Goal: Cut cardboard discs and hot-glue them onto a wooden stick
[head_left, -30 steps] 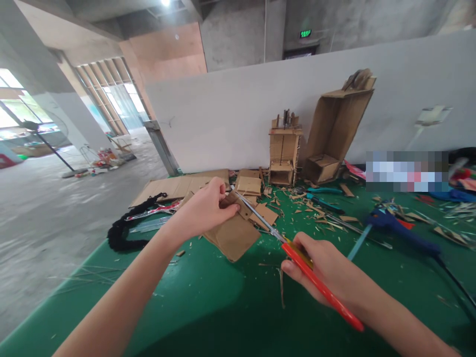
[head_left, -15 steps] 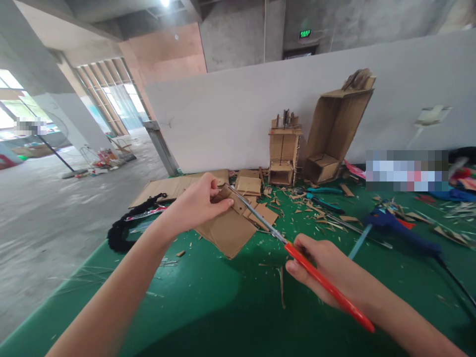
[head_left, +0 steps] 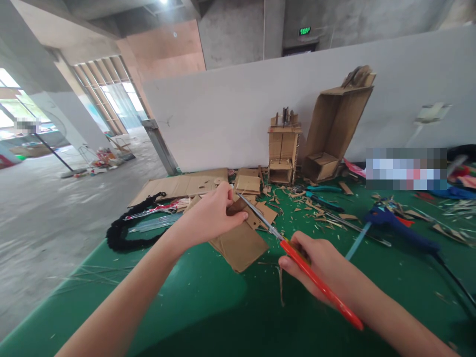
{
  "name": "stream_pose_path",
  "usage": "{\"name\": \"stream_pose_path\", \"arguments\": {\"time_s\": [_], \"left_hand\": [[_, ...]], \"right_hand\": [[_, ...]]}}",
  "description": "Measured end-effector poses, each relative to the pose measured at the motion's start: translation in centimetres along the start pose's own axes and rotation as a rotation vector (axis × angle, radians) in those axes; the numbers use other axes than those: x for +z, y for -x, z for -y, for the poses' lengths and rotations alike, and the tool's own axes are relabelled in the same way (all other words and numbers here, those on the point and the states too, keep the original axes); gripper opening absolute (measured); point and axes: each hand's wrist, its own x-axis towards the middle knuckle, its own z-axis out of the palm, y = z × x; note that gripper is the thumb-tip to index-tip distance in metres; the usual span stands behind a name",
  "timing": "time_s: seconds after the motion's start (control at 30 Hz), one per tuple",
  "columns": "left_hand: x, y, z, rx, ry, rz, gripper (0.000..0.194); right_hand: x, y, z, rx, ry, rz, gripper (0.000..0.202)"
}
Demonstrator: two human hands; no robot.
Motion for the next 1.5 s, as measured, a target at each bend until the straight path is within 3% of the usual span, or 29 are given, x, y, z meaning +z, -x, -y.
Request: {"name": "stream_pose_path", "arguments": {"time_s": [0.3, 0.57, 0.93, 1.0, 1.13, 1.2, 1.33, 1.5], "left_hand": [[0.1, 0.0, -0.1, -0.005, -0.022, 0.026, 0.032], [-0.1, 0.1, 0.2, 0.011, 0.012, -0.005, 0.030], [0.5, 0.1, 0.0, 0.026, -0.023, 0.009, 0.029], [0.6, 0.1, 0.0, 0.022, -0.023, 0.009, 0.030], [1.1, 0.2, -0.5, 0.034, 0.006, 0.045, 0.030], [1.5, 0.3, -0.8, 0.051, 0.021, 0.063, 0.029], [2.5, 0.6, -1.7, 0.077, 0.056, 0.133, 0.028], [3.1, 1.1, -2.6, 0.128, 0.092, 0.150, 0.025]], "right_hand": [[0.8, 0.1, 0.2, 0.014, 0.081, -0.090, 0.034], [1.3, -0.8, -1.2, 0.019, 0.004, -0.177, 0.035], [1.6, -0.7, -1.4, 0.049, -0.036, -0.131, 0.033], [1.7, -0.9, -1.3, 0.109, -0.137, -0.137, 0.033], [1.5, -1.4, -0.8, 0.363, -0.618, -0.086, 0.033], [1.7, -1.5, -0.6, 0.420, -0.812, -0.061, 0.035], [2.6, -1.3, -0.8, 0.367, -1.025, -0.069, 0.041], [3.1, -1.2, -0.5, 0.290, -1.103, -0.121, 0.038]]}}
